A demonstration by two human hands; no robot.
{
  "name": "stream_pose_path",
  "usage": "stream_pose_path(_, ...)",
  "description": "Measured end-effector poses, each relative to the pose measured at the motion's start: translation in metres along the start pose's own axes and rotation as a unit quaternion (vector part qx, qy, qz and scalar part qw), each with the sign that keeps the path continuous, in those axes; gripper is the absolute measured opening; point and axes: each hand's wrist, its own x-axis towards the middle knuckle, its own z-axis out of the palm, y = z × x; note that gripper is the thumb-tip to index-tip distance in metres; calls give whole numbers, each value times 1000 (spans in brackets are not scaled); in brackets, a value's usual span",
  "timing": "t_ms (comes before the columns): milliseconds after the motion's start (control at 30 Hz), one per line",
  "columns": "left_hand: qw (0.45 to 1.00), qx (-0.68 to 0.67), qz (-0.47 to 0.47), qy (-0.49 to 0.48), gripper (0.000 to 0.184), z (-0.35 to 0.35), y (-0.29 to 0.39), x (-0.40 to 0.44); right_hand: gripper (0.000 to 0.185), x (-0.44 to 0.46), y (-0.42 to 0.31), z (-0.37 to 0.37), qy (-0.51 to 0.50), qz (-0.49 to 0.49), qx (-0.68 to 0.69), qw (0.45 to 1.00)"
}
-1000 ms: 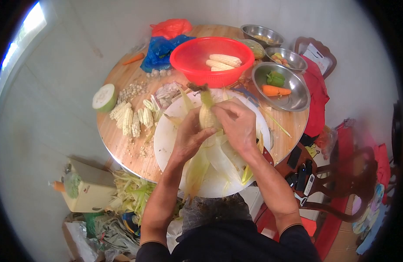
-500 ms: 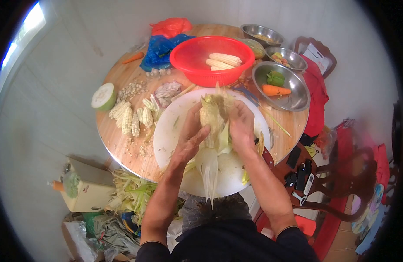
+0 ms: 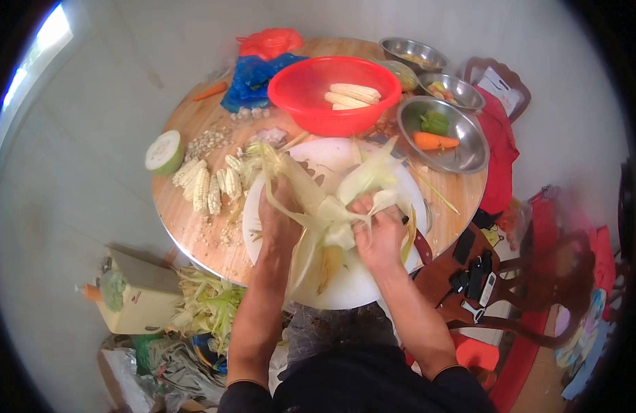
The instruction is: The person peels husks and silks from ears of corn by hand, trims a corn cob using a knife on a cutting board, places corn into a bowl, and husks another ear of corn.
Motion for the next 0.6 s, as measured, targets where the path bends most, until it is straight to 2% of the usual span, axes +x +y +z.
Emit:
stream_pose_path(67,999,-44,-21,23,37,1,-6,1,9,-4,-3,6,-43,-58,-194,978)
stream_pose_path(100,1000,-4,-30,6,45,-6,-13,3,9,-2,-1,6,-43,-59,-194,978)
stream_pose_path(133,999,36,-38,-10,52,-12,-17,4,5,1,1,5,-71,-20,-11,997)
stream_pose_path(167,999,35,-36,-9,52,-7,-16,5,7,3,3,6,-97,21,172,980)
stream_pose_path(200,994,100,-42,26,54,-1,-16,6,7,1,4,6,-98,22,171,980)
stream_pose_path(233,983,164,-48,61,57,3,-14,8,12,-3,4,6,-108,3,106,988)
stream_pose_path(267,983,164,-48,61,57,6,-11,9,18,-9,5,6,-117,-17,40,992)
stream_pose_path(300,983,146,-65,93,57,8,-7,11,18,-17,8,6,-117,-16,41,992)
stream_pose_path(333,980,128,-82,125,57,8,-5,12,20,-28,12,5,-81,-11,6,997)
stream_pose_path(367,981,127,-82,125,57,7,-6,14,21,-36,12,6,-46,-6,-31,998)
stream_pose_path(500,991,50,-68,106,57,-12,-24,26,20,-50,11,4,-48,-4,-48,998)
stream_pose_path(567,991,17,-75,106,58,-12,-27,30,21,-50,24,-7,-56,-45,-96,993)
stream_pose_path(600,990,3,-78,119,50,-10,-25,31,21,-51,29,-11,-55,-47,-96,993)
